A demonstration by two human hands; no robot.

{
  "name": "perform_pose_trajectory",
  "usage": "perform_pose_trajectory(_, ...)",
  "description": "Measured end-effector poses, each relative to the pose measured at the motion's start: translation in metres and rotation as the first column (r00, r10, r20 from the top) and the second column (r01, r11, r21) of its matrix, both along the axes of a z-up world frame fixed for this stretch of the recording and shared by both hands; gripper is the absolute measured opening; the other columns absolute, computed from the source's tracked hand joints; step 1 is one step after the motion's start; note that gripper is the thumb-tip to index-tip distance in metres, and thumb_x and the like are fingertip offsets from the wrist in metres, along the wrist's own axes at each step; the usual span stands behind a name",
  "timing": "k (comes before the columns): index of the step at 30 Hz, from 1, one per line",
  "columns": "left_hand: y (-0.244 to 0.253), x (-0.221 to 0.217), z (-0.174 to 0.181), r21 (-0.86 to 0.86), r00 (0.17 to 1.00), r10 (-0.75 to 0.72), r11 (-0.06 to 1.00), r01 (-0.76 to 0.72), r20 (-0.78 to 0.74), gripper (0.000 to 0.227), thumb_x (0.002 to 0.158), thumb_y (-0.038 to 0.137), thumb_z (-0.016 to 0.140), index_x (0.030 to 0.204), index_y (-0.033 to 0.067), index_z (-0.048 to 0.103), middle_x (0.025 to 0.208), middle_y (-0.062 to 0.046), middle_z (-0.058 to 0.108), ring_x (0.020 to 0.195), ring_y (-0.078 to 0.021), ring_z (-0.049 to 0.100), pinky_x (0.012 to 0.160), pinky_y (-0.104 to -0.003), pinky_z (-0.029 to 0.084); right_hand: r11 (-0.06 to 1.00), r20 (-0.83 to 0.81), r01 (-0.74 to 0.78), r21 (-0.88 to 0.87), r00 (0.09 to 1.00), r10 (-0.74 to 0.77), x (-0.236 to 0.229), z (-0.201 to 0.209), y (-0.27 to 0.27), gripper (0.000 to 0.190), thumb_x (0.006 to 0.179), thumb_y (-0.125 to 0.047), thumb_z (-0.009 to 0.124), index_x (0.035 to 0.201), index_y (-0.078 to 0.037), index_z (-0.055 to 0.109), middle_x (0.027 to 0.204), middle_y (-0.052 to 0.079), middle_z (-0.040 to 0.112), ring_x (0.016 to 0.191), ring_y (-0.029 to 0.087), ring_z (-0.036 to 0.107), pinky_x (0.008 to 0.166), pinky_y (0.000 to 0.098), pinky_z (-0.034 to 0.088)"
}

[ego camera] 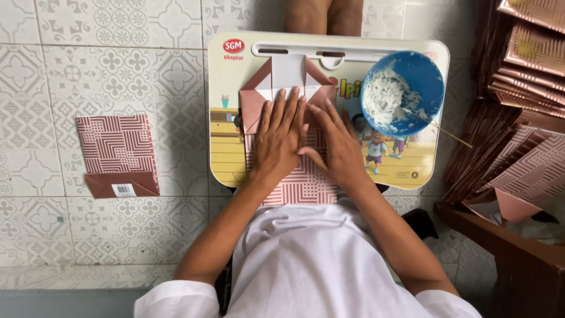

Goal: Applying adhesive to paper templates using a small stick and folding them to create paper bags

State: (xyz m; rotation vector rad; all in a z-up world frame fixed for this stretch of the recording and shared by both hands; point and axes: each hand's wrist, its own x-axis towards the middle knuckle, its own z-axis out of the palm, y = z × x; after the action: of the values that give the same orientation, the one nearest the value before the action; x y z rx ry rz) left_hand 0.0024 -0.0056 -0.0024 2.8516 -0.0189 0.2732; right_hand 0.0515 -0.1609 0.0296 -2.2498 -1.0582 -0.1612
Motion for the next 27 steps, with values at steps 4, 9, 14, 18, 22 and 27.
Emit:
perform_pose_trajectory(4,0.002,-0.001,0.001,-0.044,0.997,-0.008,0.999,0.005,-0.076,0.06,0.113,0.036,0.04,0.164,0.008,0.027,0.172,-0.013,0.023,0.16,-0.0347,0.017,0.13,-0.052,0.008,0.996,0.063,0.032,-0.084,0.998,-0.027,0.0,-0.01,0.004,0.087,0.096,-0.06,0.062,0.153,0.002,0.043,0.149,0.016,0.059,0.146,0.037,0.045,0.121,0.0593,0.029)
perform_pose_trajectory(9,0.001,0.0,-0.004,-0.024,1.0,0.011,1.0,-0.011,-0.013,0.054,0.112,0.035,0.039,0.159,0.0077,0.041,0.17,-0.011,0.028,0.158,-0.0327,0.022,0.128,-0.055,0.012,0.978,0.156,0.131,-0.164,0.982,-0.106,-0.006,-0.006,-0.012,0.077,0.101,-0.058,0.056,0.156,-0.004,0.048,0.131,0.009,0.073,0.134,0.031,0.061,0.119,0.059,0.031)
perform_pose_trajectory(14,0.0,-0.002,-0.005,0.026,1.0,0.017,1.0,-0.017,0.012,0.052,0.113,0.033,0.039,0.159,0.0095,0.043,0.17,-0.01,0.028,0.158,-0.0314,0.021,0.128,-0.053,0.012,0.982,0.127,0.143,-0.126,0.984,-0.127,-0.024,-0.006,-0.031,0.071,0.102,-0.054,0.059,0.148,0.0,0.051,0.131,0.011,0.073,0.124,0.033,0.067,0.116,0.0591,0.034)
perform_pose_trajectory(18,0.0,-0.001,0.0,0.047,0.996,0.011,0.999,-0.015,0.086,0.052,0.111,0.033,0.041,0.156,0.0081,0.046,0.168,-0.013,0.033,0.156,-0.0331,0.029,0.127,-0.053,0.018,0.992,0.116,0.123,-0.029,0.986,-0.119,-0.032,-0.007,-0.039,0.067,0.1,-0.047,0.063,0.145,0.001,0.054,0.143,0.015,0.065,0.133,0.037,0.06,0.112,0.0599,0.04)
perform_pose_trajectory(22,0.0,-0.002,0.002,0.04,0.999,0.007,0.999,-0.009,0.049,0.053,0.112,0.034,0.039,0.158,0.008,0.044,0.168,-0.013,0.032,0.156,-0.0337,0.026,0.128,-0.052,0.015,0.995,0.06,0.093,0.033,0.994,-0.095,-0.028,-0.016,-0.033,0.068,0.1,-0.045,0.065,0.145,0.004,0.051,0.148,0.017,0.061,0.14,0.039,0.053,0.116,0.056,0.038)
perform_pose_trajectory(27,0.0,-0.001,-0.005,-0.018,1.0,0.006,1.0,-0.006,-0.016,0.057,0.112,0.035,0.042,0.162,0.008,0.037,0.171,-0.013,0.025,0.158,-0.0336,0.019,0.129,-0.051,0.01,1.0,0.024,0.026,-0.004,0.999,-0.026,-0.006,0.0,-0.002,0.076,0.098,-0.048,0.067,0.15,0.004,0.047,0.146,0.018,0.061,0.144,0.039,0.047,0.119,0.0557,0.035)
